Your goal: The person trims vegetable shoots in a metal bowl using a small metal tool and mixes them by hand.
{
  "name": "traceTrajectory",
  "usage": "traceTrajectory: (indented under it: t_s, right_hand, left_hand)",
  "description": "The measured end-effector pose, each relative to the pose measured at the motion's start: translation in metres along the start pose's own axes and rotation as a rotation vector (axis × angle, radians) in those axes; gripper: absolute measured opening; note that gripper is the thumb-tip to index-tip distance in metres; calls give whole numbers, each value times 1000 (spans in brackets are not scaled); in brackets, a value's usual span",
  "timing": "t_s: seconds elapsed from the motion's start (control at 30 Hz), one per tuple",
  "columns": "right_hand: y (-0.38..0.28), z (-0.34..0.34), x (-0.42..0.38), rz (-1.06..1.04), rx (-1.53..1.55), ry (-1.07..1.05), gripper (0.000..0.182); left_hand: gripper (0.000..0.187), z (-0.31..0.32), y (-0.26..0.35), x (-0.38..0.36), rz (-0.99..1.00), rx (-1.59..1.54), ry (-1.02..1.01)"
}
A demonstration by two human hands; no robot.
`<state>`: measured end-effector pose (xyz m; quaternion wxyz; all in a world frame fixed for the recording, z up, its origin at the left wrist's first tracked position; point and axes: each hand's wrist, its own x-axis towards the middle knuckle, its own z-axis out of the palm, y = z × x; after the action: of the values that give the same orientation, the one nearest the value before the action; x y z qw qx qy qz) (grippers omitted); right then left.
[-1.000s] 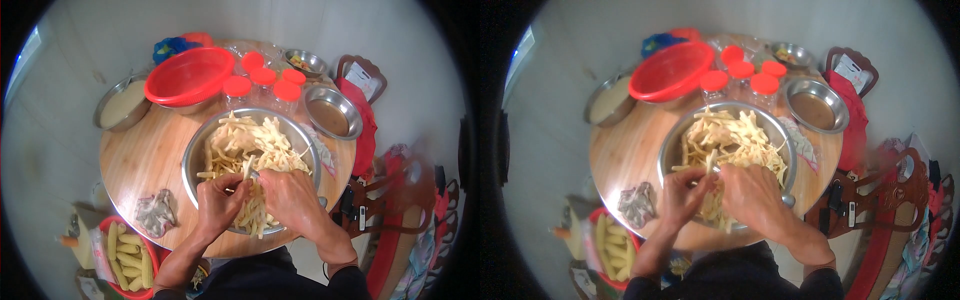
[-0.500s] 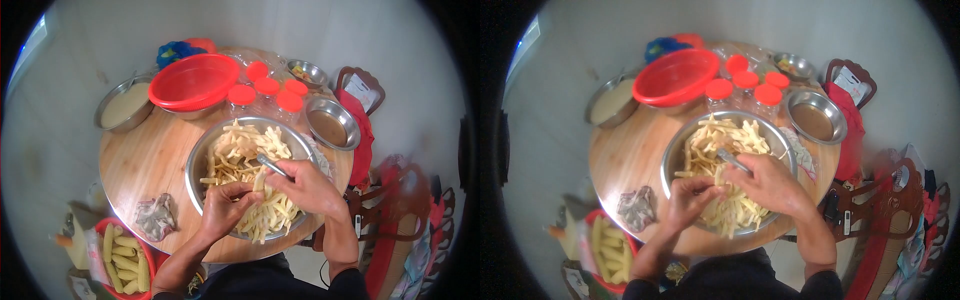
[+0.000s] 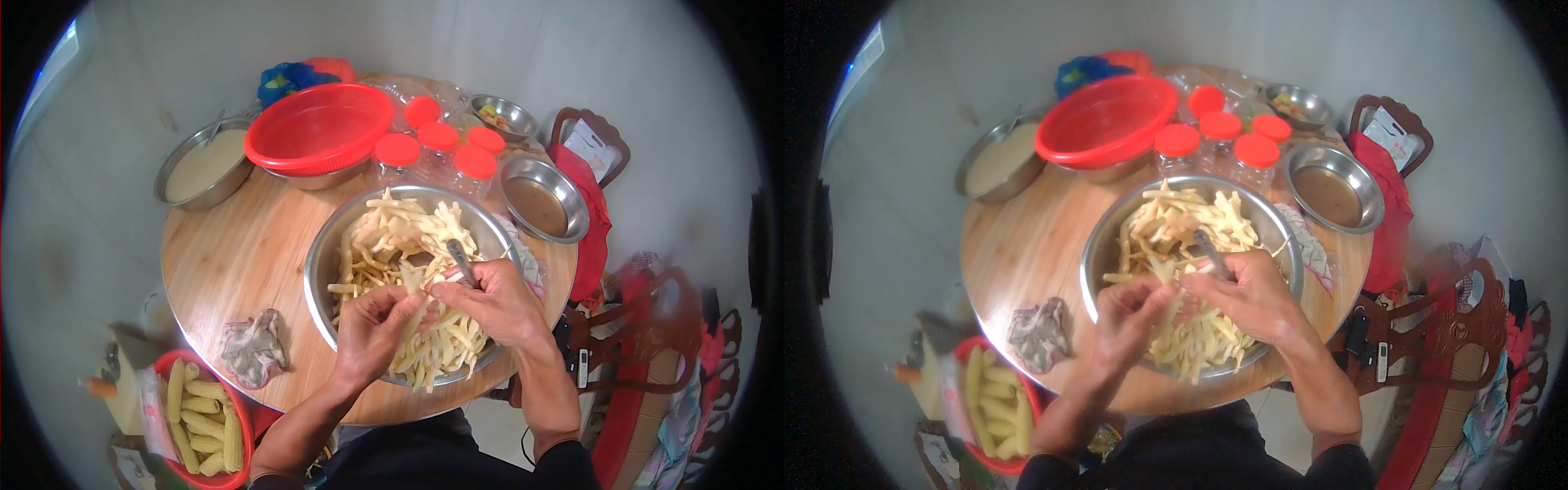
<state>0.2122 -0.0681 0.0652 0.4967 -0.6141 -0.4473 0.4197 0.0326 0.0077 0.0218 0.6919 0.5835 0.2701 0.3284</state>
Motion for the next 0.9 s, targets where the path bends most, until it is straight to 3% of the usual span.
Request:
traceTrajectory:
  t_s: [0.23,0.53,0.63,0.7,0.77,0.87,0.9]
  right_hand:
    - [0,-18,-19,52,-12,145,24]
    - [3,-57,-35,35,60,244,18]
    - [11,-59,-27,99,44,174,19]
    - [27,-57,-17,132,-213,12,26]
    - [8,-47,-9,180,-291,-7,28]
    - [4,-38,0,215,-431,-21,36]
    - [3,-38,2,170,-536,-15,38]
  left_hand:
    - [15,-11,-10,10,-1,-394,141]
    - [16,-52,-10,11,37,-405,246]
    - [23,-52,2,9,21,278,142]
    - [24,-35,12,9,51,412,47]
    - [27,-30,16,13,116,622,-88]
    - [23,-53,7,27,96,533,-131]
    - [21,-52,32,31,32,650,-78]
